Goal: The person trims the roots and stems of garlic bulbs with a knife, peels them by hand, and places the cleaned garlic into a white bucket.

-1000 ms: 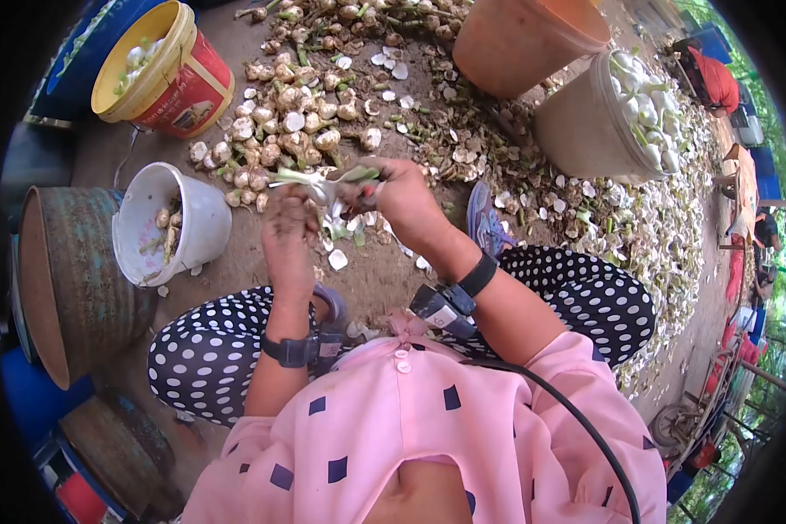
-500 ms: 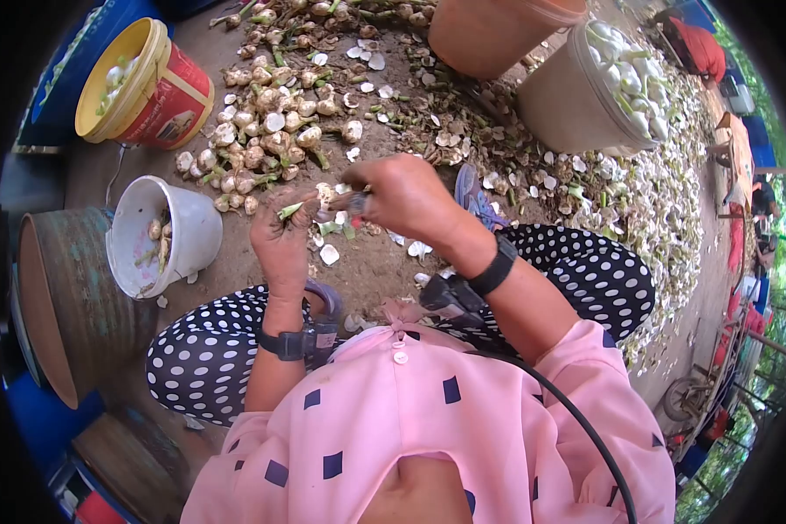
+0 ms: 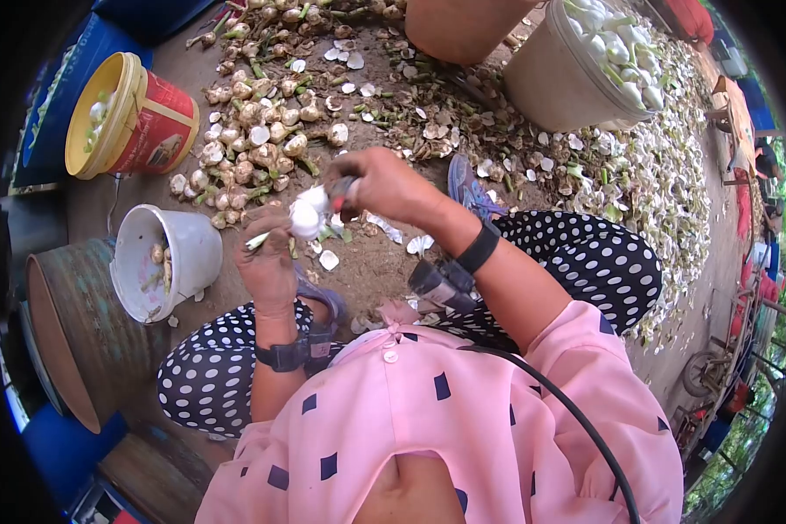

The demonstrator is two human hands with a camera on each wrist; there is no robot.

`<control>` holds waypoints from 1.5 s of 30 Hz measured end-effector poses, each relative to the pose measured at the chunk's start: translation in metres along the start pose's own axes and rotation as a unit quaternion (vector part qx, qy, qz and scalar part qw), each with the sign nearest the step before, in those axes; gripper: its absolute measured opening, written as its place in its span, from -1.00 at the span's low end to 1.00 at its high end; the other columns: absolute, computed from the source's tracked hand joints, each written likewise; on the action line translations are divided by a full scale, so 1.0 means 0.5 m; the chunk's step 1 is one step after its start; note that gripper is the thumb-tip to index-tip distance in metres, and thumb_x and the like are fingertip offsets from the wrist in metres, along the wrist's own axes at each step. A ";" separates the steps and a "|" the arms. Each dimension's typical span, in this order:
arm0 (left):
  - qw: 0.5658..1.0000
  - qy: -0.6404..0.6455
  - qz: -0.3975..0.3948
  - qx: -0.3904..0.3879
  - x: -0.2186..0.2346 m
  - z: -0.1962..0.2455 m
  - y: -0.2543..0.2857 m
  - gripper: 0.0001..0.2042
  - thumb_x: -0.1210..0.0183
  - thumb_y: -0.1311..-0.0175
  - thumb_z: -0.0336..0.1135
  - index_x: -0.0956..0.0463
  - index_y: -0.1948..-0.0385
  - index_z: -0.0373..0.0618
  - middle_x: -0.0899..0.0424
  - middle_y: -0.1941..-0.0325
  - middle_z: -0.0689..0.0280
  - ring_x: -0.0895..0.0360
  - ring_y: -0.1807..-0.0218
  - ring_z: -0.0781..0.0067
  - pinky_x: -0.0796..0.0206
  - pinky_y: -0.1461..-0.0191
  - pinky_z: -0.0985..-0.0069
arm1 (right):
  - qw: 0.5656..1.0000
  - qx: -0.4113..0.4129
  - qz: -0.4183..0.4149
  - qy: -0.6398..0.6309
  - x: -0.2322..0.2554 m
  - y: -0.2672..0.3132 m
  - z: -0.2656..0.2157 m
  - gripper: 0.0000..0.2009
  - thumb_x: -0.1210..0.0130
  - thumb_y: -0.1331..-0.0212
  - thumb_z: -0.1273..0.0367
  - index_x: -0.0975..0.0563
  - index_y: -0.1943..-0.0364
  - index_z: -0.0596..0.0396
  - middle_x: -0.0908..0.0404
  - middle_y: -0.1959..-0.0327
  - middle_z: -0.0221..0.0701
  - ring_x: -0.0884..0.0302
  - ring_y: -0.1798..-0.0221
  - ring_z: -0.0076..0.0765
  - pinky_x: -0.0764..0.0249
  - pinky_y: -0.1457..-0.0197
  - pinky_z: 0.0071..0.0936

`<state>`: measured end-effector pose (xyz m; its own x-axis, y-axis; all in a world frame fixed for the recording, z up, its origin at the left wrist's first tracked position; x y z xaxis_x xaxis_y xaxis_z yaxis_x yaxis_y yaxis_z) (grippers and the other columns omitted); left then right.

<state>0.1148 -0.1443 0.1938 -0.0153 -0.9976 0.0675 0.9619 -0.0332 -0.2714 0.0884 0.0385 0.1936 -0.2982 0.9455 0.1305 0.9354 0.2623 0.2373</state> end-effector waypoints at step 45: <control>0.903 0.325 0.085 0.269 -0.017 -0.128 -0.032 -0.37 -0.13 -0.17 -0.47 -0.12 -0.31 0.01 -0.34 -0.21 0.28 -0.32 -0.18 0.49 -0.15 -0.27 0.49 | 0.952 -0.002 -0.029 -0.304 -0.101 -0.133 0.116 -0.50 -0.22 -0.09 0.10 -0.48 0.03 0.24 -0.53 0.21 -0.44 -0.40 0.15 -0.54 -0.32 0.04 -0.56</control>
<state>0.0820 -0.1392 0.1359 0.1558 -0.8164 -0.5561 0.9564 -0.0162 0.2917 0.0524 -0.0157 0.1155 -0.1837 0.8666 -0.4640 0.9193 0.3185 0.2310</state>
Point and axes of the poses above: each hand's wrist, its own y-axis away from the middle knuckle, its own x-axis out of the back of the hand, z = x × y, the point moved 7 cm from there along -y, towards the middle knuckle
